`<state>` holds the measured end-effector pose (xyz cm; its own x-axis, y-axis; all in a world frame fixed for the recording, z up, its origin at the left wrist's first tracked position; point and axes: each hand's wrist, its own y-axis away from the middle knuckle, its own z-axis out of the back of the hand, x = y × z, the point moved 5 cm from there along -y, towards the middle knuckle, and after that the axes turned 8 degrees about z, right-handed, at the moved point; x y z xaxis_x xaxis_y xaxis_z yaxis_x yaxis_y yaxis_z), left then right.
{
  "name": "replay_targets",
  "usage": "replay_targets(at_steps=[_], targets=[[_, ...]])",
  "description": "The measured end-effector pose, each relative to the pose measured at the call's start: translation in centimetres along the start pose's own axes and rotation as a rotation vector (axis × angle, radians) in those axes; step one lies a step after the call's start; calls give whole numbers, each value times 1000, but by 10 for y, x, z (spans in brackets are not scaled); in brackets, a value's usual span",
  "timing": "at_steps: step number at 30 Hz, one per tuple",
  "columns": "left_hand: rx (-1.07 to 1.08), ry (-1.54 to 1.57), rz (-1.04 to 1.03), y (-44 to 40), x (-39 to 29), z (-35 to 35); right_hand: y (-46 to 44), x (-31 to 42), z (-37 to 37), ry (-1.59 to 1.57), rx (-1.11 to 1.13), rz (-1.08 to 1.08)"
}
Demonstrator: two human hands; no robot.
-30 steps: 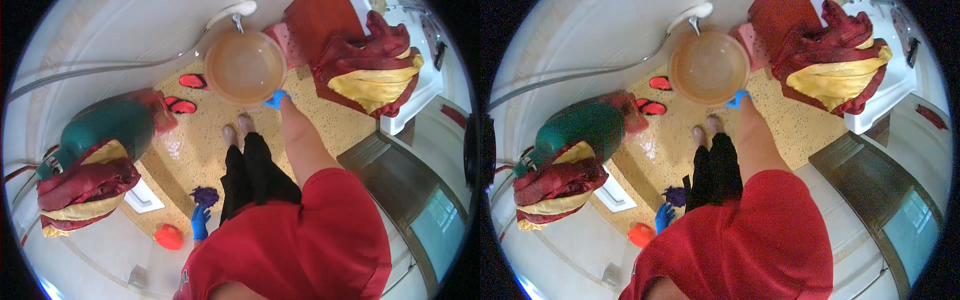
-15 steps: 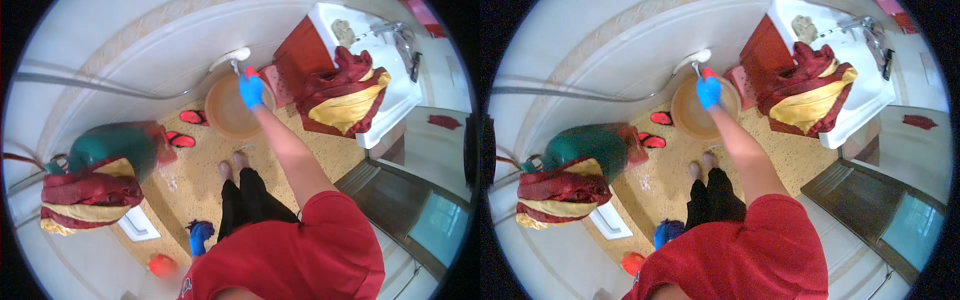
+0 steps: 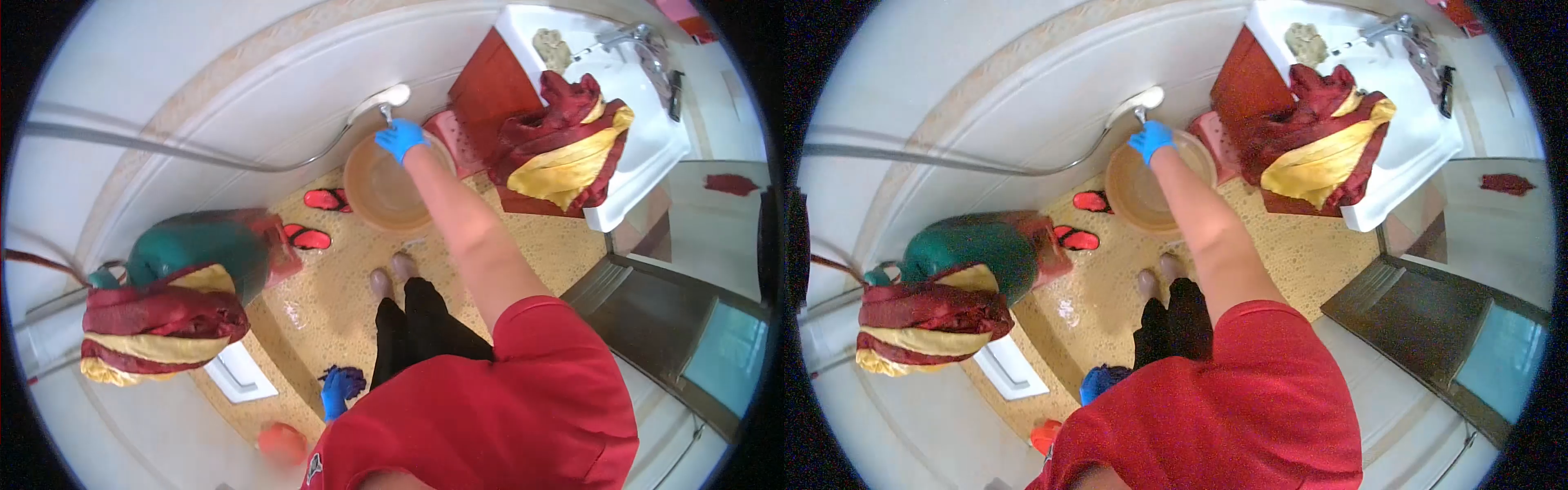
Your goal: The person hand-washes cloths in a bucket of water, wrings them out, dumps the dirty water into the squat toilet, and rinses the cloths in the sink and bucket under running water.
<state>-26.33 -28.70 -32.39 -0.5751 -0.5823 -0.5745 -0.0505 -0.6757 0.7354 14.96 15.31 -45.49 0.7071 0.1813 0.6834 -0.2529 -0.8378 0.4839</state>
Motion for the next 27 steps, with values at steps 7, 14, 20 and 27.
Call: replay_targets(at_steps=[7, 14, 20, 27], targets=[[0, 567, -23, -22, 119, -9, -109, -34, 119, 370, 279, 230], [13, 866, 251, -16, 161, -13, -56, 45, 42, 670, 61, 339], [-14, 532, 55, -20, 125, -5, -5, 63, 7, -380, -166, -112], [85, 820, 346, -18, 95, 9, 81, 69, 47, 323, -12, 59]])
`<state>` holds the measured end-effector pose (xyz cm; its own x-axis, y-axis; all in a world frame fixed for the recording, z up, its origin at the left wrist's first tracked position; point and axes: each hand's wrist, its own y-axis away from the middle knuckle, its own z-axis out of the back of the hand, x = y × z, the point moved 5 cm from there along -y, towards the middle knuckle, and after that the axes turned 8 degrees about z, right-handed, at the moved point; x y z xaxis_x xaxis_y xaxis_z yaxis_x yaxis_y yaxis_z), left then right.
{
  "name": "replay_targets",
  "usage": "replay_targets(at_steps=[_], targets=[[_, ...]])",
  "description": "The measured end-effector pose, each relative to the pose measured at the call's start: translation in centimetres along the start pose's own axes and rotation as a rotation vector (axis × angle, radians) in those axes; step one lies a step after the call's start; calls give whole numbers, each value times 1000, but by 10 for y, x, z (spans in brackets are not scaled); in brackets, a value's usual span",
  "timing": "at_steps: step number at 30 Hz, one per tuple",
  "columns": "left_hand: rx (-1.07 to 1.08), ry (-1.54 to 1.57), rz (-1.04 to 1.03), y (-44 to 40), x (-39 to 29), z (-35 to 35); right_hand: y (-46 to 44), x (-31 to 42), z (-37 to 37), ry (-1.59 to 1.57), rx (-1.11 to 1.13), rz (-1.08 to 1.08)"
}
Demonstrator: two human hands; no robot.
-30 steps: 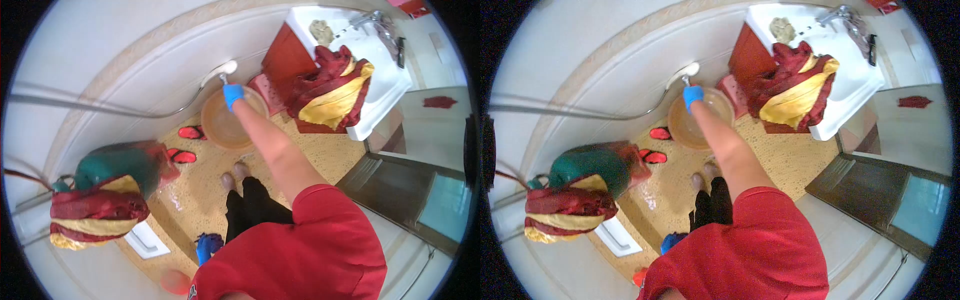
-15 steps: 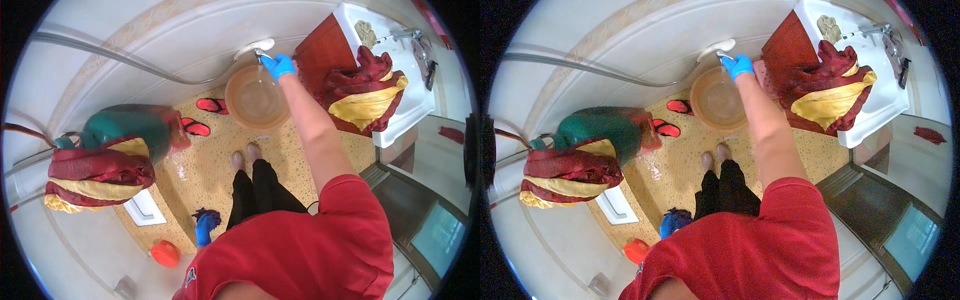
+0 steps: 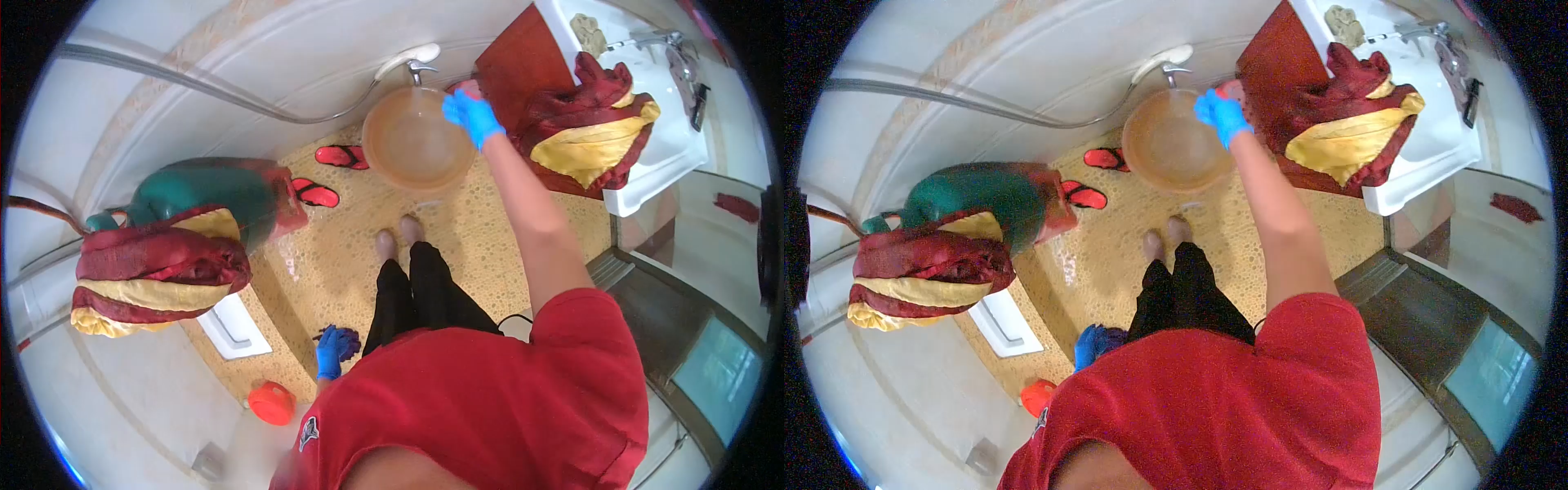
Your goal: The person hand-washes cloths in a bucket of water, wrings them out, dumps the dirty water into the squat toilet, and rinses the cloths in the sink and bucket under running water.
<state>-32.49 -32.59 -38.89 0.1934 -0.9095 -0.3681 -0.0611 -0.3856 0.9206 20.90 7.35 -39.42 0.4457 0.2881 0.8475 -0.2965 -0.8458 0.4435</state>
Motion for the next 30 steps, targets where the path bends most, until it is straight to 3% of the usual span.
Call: replay_targets(at_steps=[1, 2, 4, 5, 6, 7, 9, 10, 11, 12, 13, 14, 15, 16, 18, 19, 21, 23, 27, 30], targets=[[137, 225, 185, -11, 14, 2, 23, -6, 10, 109, 48, 29], [-105, 104, 158, -25, 30, 20, 50, -14, 21, 156, 178, 26], [-166, -188, -44, -64, 46, 56, 131, -27, 49, 172, -52, -184], [-163, -114, 77, -56, 28, 37, 131, -90, 113, 18, 111, -171], [-163, -49, 202, -46, 15, 24, 183, -81, 129, 597, 14, -154], [-121, -84, 183, -58, 5, 17, 214, -109, 169, 863, -115, -187], [-94, -208, 208, -96, 12, 43, 305, -104, 205, 1100, -67, -398], [-65, -243, 187, -120, 6, 53, 337, -142, 256, 1066, -250, -346], [28, -518, 42, -144, -8, 59, 380, -140, 267, 1111, -281, -354], [116, -790, -106, -154, -27, 54, 419, -160, 292, 903, -319, -447], [132, -824, -122, -151, -40, 42, 454, -157, 296, 704, -412, -529], [107, -671, -260, -135, -60, 22, 488, -159, 300, 497, -491, -605], [84, -514, -392, -124, -83, 7, 510, -177, 321, 514, -479, -659], [95, -547, -405, -115, -106, -13, 526, -202, 337, 532, -461, -713], [52, -282, -75, -109, -125, -39, 540, -203, 326, 476, -589, -709], [54, -304, -90, -106, -134, -50, 543, -203, 328, 453, -705, -711], [10, -416, -146, -100, -149, -75, 527, -202, 325, 403, -687, -663], [39, -474, -224, -93, -163, -110, 492, -179, 308, 246, -712, -460], [74, -605, -394, -36, -185, -224, 432, -154, 334, 248, -624, -420], [101, -602, -591, 4, -185, -323, 398, -132, 378, 160, -514, -150]])
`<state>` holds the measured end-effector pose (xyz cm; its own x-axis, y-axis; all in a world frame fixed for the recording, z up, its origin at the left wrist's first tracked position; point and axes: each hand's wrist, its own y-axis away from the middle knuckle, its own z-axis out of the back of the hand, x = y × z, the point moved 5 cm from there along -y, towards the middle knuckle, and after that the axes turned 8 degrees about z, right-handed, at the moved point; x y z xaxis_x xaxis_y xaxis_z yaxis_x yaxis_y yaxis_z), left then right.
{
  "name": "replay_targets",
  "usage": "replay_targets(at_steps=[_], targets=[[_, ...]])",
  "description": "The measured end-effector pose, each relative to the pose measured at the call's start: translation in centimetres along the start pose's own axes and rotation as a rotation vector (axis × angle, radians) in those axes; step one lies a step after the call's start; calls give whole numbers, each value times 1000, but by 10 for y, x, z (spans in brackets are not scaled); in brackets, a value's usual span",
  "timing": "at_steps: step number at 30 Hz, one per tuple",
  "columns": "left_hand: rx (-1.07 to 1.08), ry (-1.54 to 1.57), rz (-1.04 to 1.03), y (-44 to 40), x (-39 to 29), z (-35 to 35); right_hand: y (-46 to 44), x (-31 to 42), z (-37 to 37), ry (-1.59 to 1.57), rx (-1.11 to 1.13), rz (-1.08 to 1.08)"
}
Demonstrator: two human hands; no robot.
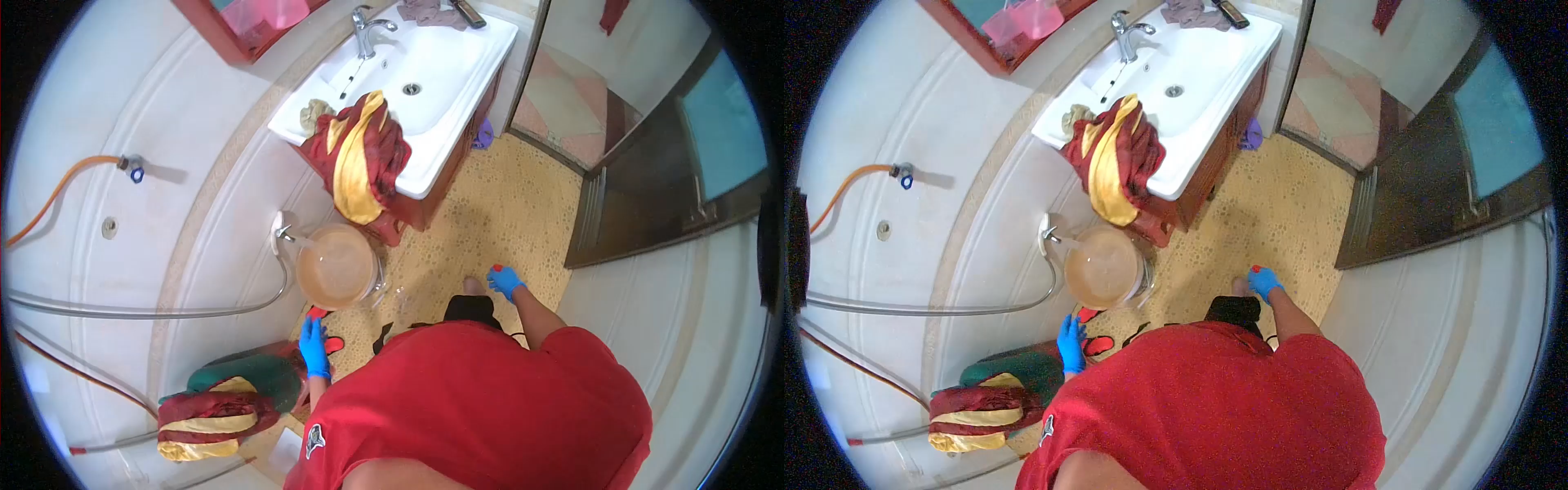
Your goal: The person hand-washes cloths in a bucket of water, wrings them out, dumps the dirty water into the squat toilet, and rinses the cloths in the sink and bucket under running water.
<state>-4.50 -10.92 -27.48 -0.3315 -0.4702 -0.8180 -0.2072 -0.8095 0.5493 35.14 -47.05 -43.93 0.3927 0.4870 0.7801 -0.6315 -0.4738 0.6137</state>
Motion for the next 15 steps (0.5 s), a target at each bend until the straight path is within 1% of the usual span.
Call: replay_targets(at_steps=[2, 4, 6, 7, 8, 9, 10, 12, 13, 14, 15], targets=[[-12, 13, -80, 12, -42, -55, -14, 18, 36, -10, 5, -5], [-9, 2, -111, 18, -65, -102, -30, 23, 71, -7, 35, -27], [40, -36, -224, 21, -82, -144, -57, -1, 124, 204, 72, -75], [42, -84, -304, 33, -98, -165, -61, -3, 140, 236, 117, -82], [44, -127, -383, 44, -116, -186, -64, -2, 163, 206, 50, -103], [13, -178, -410, 48, -127, -200, -68, 4, 182, 175, -21, -121], [-13, -234, -434, 51, -138, -212, -70, 16, 194, 209, 14, -121], [-38, -287, -451, 58, -165, -230, -75, 31, 206, 83, 96, -113], [-58, -333, -476, 62, -182, -238, -90, 22, 213, 97, 119, -119], [-70, -383, -502, 64, -200, -246, -117, 0, 223, -11, 154, -97], [-135, -478, -567, 63, -216, -252, -131, -13, 227, -124, 183, -78]])
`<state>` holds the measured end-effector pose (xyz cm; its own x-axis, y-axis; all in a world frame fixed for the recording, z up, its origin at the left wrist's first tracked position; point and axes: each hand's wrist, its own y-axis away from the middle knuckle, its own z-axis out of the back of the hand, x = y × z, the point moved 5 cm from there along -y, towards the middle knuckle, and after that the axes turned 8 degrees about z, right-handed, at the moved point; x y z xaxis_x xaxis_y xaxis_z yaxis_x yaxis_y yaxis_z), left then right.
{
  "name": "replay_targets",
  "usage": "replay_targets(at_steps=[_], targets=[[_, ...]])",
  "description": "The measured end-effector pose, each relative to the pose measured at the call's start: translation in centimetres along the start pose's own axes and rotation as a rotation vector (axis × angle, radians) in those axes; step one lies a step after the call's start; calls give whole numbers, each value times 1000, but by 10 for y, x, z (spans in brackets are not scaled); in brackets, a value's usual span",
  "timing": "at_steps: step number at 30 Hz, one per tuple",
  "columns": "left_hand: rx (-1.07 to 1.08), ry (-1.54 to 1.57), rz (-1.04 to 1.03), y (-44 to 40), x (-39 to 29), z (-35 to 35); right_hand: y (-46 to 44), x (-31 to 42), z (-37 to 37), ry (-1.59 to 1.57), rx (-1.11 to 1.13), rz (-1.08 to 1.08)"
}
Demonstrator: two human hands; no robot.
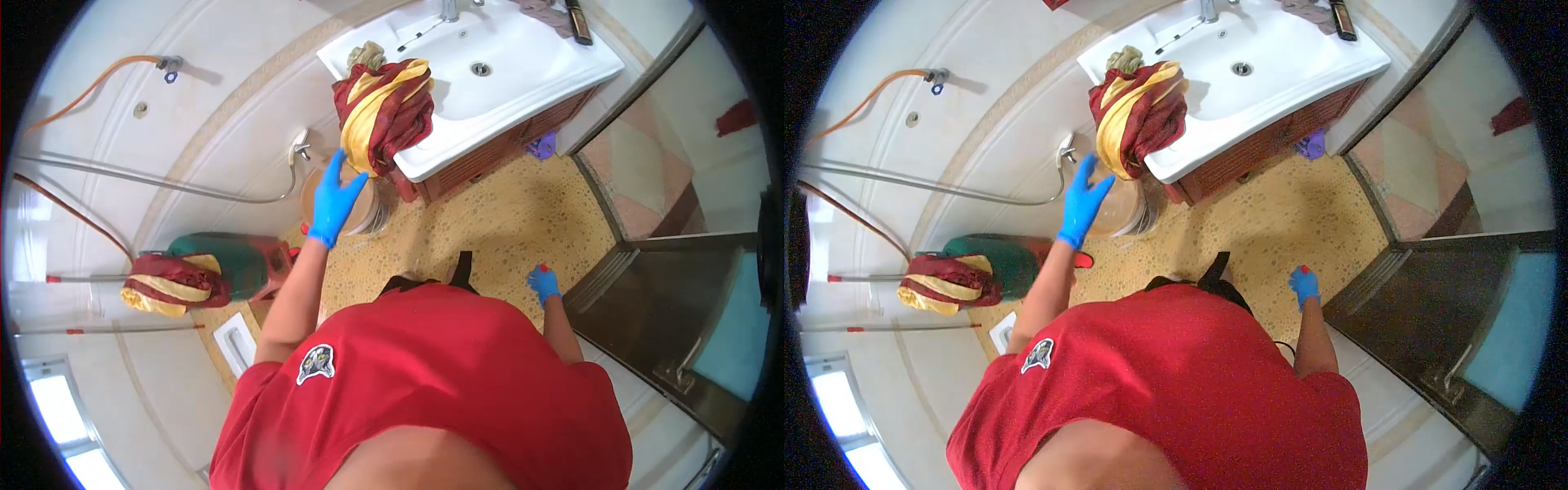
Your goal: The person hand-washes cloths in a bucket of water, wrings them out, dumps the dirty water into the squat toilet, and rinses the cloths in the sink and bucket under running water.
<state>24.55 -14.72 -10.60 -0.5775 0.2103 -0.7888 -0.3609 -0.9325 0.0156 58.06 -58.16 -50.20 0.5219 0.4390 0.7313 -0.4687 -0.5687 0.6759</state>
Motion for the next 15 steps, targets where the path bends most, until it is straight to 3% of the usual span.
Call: replay_targets(at_steps=[2, 4, 7, 10, 12, 13, 15], targets=[[-42, -107, -61, -25, -22, -1, 20, 22, -17, 57, -77, 20], [-88, -191, -338, -52, -50, -7, 32, 38, -35, 117, -173, 54], [-138, -279, -562, -98, -75, -27, 46, 29, -43, 120, -61, 45], [-173, -490, -526, -136, -92, -51, 51, -21, -25, 129, -79, 4], [-61, -606, -423, -180, -92, -78, 34, -67, 29, 420, -2, 33], [-50, -711, -373, -189, -89, -85, 33, -82, 43, 372, -69, 69], [-1, -905, -289, -205, -80, -93, 31, -64, 48, 332, -122, 103]])
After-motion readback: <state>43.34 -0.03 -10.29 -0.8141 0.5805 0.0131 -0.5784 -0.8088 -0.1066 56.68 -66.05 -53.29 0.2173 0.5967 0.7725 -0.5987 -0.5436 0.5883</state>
